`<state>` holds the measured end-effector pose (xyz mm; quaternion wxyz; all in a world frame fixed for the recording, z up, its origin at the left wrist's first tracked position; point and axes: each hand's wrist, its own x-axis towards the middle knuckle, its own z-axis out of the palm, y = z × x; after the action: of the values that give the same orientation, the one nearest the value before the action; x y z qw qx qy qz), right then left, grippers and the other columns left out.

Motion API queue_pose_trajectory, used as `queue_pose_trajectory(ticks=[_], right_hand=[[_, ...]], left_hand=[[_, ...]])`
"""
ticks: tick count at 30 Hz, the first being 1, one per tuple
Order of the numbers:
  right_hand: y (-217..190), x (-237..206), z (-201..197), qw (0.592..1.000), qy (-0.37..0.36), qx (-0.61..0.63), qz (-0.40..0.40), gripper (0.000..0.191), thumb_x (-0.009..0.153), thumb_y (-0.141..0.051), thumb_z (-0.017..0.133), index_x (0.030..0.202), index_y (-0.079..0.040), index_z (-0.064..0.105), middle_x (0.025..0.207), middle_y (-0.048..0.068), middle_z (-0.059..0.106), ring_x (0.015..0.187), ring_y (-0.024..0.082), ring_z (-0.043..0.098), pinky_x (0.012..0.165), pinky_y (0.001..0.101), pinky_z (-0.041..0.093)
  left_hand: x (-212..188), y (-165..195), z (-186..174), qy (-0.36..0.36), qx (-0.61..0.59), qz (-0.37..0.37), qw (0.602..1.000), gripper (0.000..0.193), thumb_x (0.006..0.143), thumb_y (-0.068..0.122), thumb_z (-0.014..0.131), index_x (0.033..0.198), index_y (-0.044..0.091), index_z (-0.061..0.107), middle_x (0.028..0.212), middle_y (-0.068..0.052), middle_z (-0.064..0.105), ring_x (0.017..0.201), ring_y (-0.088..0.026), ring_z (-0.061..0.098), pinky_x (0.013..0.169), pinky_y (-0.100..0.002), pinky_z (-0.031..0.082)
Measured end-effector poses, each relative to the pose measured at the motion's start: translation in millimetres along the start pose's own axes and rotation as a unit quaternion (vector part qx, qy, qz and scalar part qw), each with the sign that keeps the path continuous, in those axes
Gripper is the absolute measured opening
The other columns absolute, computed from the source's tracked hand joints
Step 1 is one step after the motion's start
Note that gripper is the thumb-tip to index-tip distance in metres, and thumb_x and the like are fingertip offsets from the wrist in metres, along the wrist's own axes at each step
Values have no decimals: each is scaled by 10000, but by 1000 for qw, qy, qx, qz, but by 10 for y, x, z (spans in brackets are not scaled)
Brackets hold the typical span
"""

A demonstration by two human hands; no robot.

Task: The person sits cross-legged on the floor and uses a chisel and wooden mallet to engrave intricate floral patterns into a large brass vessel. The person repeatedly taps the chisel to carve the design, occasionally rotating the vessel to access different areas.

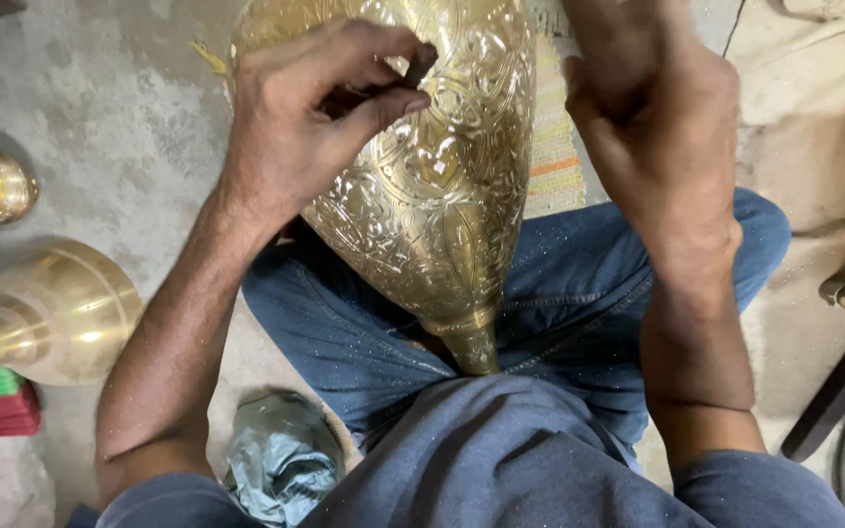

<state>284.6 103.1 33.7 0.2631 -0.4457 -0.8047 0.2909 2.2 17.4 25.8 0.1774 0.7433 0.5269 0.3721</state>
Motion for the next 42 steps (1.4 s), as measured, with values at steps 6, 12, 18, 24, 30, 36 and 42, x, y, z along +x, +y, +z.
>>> queue_pose_trajectory(ticks=[6,12,18,24,30,36,42], right_hand=[[282,125,283,974,56,-134,-175,319,929,57,753,1172,-1,554,948,148,689,866,301,697,744,406,568],[485,147,426,984,10,-100,-147,306,944,41,751,1168,0,546,942,146,667,906,324,689,789,454,559],[412,148,330,966,65,-161,-193,354,877,95,729,1194,51,578,924,174,668,808,325,679,717,443,550],[340,114,297,962,62,252,-81,128,1139,14,709,1055,-29,622,917,107,709,735,217,728,654,370,609],[259,71,171,989,100,-15,-106,259,998,-1,809,1077,8,562,834,168,556,687,288,544,585,414,417],[235,53,119,978,64,-75,-183,361,943,74,766,1238,43,561,969,150,670,865,257,706,741,389,561],[224,0,85,990,59,32,-120,470,957,113,686,1400,55,542,1021,154,666,882,260,717,750,379,585]], left_hand=[[2,-12,92,-2,-13,17,1000,241,1062,74,771,1282,46,676,1253,-132,744,1122,-216,779,955,-303,701],[30,1,74,-18,-6,-8,1000,344,1051,154,808,1354,62,674,1225,-116,752,1072,-197,775,939,-313,683],[59,87,32,-27,26,-2,999,353,1053,159,808,1366,54,684,1155,-96,752,1030,-189,763,896,-305,665],[75,142,-10,-24,15,23,999,298,1042,93,780,1305,7,668,1135,-109,735,1082,-193,752,917,-316,647],[72,122,16,-5,-4,26,1000,275,1005,58,772,1252,-2,666,1136,-105,730,1026,-196,762,897,-296,660],[69,96,20,-13,9,14,1000,286,1029,79,787,1286,19,678,1188,-86,747,1048,-179,778,922,-281,680],[67,97,8,-19,6,9,1000,269,1054,102,813,1293,46,702,1208,-85,753,1053,-187,779,922,-294,684]])
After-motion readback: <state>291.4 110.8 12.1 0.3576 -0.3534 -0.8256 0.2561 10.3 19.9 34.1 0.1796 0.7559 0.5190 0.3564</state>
